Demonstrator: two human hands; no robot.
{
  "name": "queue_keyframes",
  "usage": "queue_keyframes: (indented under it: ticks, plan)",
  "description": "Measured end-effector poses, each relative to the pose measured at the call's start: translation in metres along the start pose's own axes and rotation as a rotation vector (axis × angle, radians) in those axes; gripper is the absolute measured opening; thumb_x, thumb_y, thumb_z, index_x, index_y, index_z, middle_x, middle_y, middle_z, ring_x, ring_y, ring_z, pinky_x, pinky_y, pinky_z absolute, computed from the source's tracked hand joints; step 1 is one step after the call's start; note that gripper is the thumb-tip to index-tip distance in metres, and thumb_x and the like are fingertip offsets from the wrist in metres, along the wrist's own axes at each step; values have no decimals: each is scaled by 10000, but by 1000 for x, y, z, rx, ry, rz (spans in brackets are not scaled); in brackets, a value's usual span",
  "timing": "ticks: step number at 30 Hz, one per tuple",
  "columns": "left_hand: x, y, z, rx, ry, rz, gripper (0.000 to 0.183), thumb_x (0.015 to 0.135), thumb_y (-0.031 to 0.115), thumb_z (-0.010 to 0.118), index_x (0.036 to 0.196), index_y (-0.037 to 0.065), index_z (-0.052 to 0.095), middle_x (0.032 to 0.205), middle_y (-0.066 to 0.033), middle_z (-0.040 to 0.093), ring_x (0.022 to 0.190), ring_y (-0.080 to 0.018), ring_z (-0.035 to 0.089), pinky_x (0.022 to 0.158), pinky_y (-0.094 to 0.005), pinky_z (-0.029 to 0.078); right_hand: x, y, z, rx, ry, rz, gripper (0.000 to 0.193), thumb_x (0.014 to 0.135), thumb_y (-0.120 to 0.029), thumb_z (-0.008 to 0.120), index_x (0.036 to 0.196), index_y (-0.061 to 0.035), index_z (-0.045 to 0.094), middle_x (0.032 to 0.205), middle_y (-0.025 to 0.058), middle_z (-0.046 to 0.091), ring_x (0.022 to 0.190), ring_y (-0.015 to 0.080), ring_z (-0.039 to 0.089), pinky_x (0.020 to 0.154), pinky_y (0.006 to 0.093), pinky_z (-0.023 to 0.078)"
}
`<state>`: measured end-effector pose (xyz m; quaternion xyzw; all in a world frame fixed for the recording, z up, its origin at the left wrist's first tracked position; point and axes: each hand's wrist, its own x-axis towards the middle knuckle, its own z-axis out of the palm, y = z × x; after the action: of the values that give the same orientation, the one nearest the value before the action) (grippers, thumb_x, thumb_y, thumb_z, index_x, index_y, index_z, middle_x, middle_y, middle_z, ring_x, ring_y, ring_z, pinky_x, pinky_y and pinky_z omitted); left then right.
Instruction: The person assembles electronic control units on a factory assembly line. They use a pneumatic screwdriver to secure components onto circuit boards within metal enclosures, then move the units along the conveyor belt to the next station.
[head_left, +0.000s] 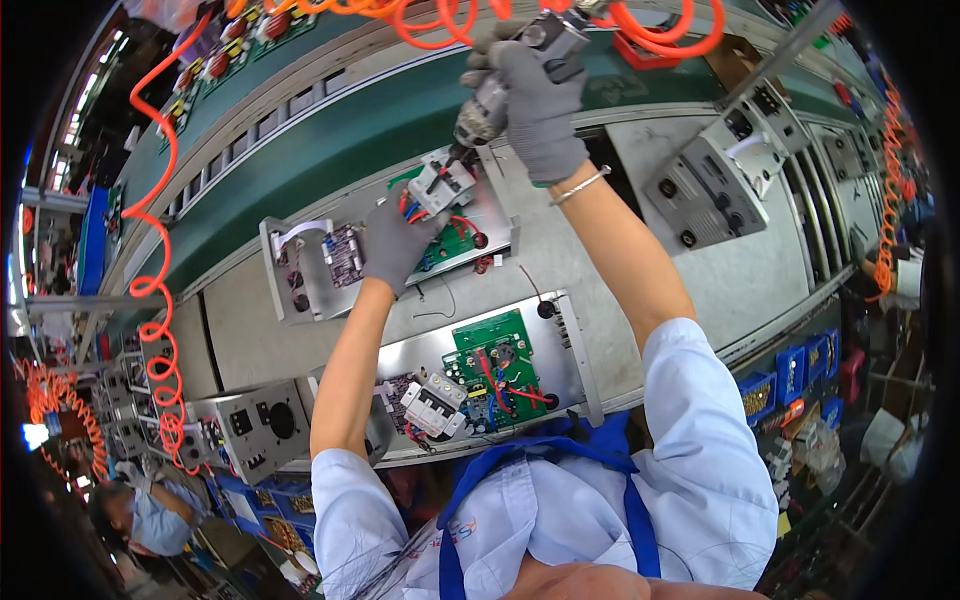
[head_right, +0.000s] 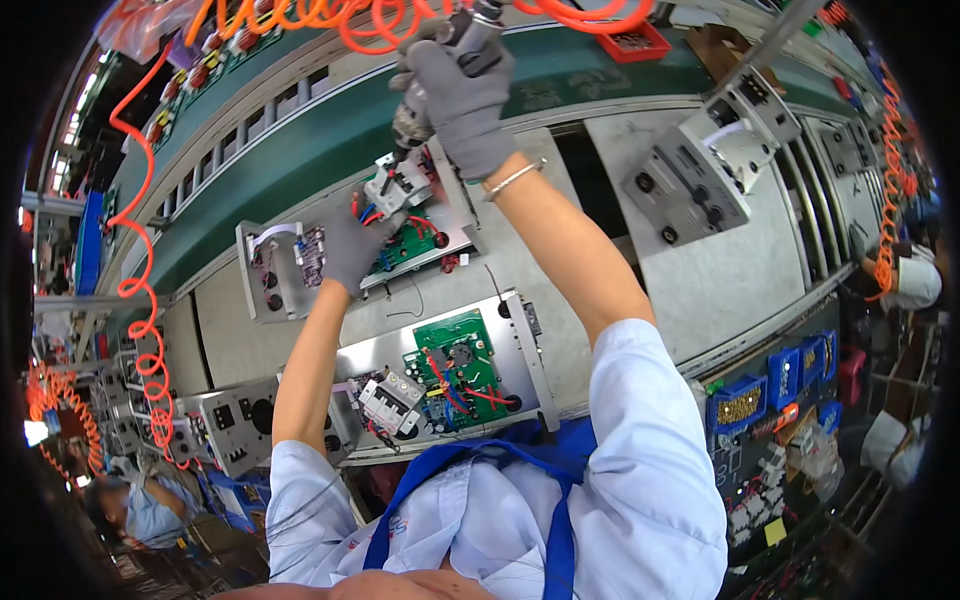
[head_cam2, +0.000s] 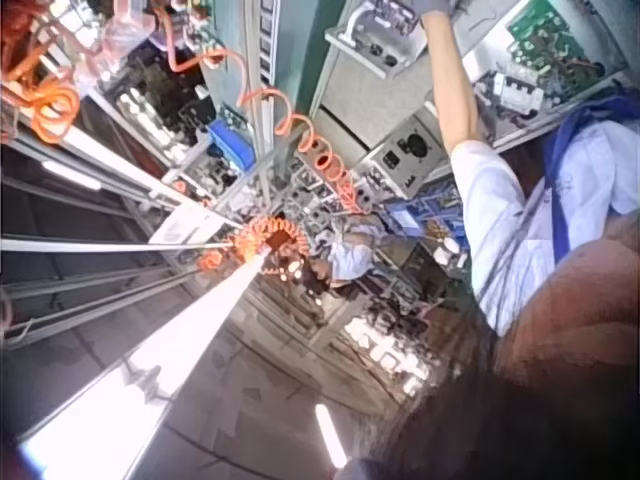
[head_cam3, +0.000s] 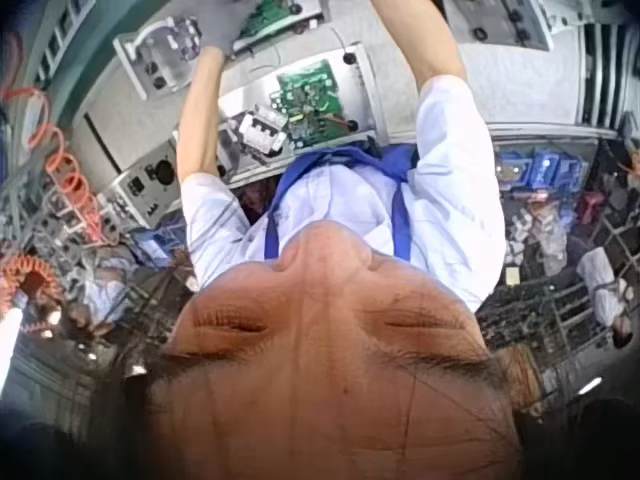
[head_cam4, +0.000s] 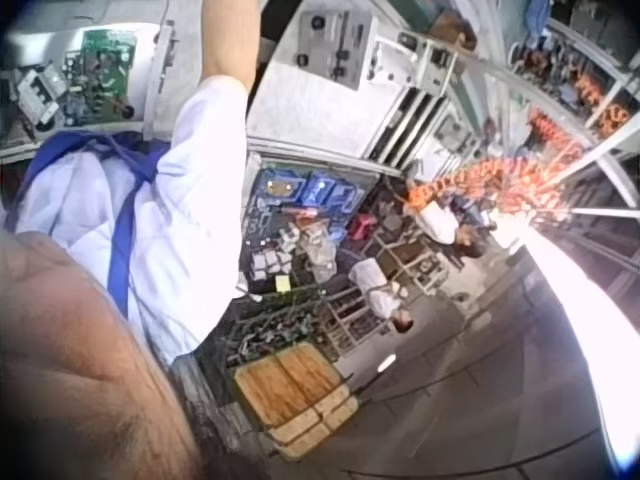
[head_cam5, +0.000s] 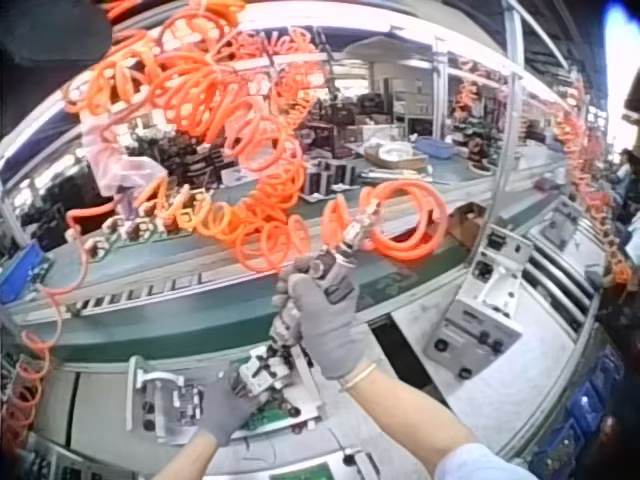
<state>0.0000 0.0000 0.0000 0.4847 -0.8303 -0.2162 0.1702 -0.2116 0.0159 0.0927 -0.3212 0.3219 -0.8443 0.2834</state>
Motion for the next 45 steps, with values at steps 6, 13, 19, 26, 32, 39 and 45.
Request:
queue_keyframes:
  ticks: [6,13,19,26,32,39,45]
  plan:
    - [2,0,12,-35,23,-16,784,673,479,796,1247,11,539,1019,-245,669,937,-369,663,787,-427,529,14,-14,-1,-12,56,-21,115,789,-78,645,865,-5,599,765,89,641,616,176,650,589,307,586]
    - [2,-6,12,-257,55,-16,734,659,452,797,1155,-47,587,1000,-213,684,918,-331,674,794,-392,518,-3,-43,0,-834,-610,443,398,716,-304,720,978,-18,631,813,89,671,754,191,665,680,323,537]
    - [-7,7,-6,-414,16,86,605,701,355,793,1125,-31,599,981,-179,695,908,-285,678,791,-370,510,-35,14,0,-1373,-797,502,492,643,-363,704,975,-8,628,843,162,653,756,285,641,714,373,505]
    - [-18,-25,-32,-875,3,-229,404,905,321,631,1186,32,611,849,-45,673,596,-58,533,494,-209,425,-36,16,4,-1368,-801,586,453,639,-332,687,949,-8,629,821,164,650,761,294,635,727,376,501]
    - [-9,-1,-99,-1463,29,35,379,937,396,580,1081,48,618,686,27,527,553,-26,464,450,-172,363,-36,20,0,-1365,-763,558,425,641,-304,692,951,-18,638,816,155,655,743,273,637,718,363,504]
    - [-11,-48,-55,-876,78,-263,403,899,325,655,1168,27,618,822,-25,640,605,-46,523,503,-193,402,-32,14,13,-1349,-788,543,435,637,-298,701,955,-10,630,797,142,654,716,252,638,695,352,509]
    - [-12,-15,-12,-670,161,-121,227,890,240,628,1011,56,681,744,-62,630,636,-173,572,564,-294,444,-35,16,6,-1374,-785,551,422,641,-288,686,954,-13,617,764,119,648,664,209,639,653,329,511]
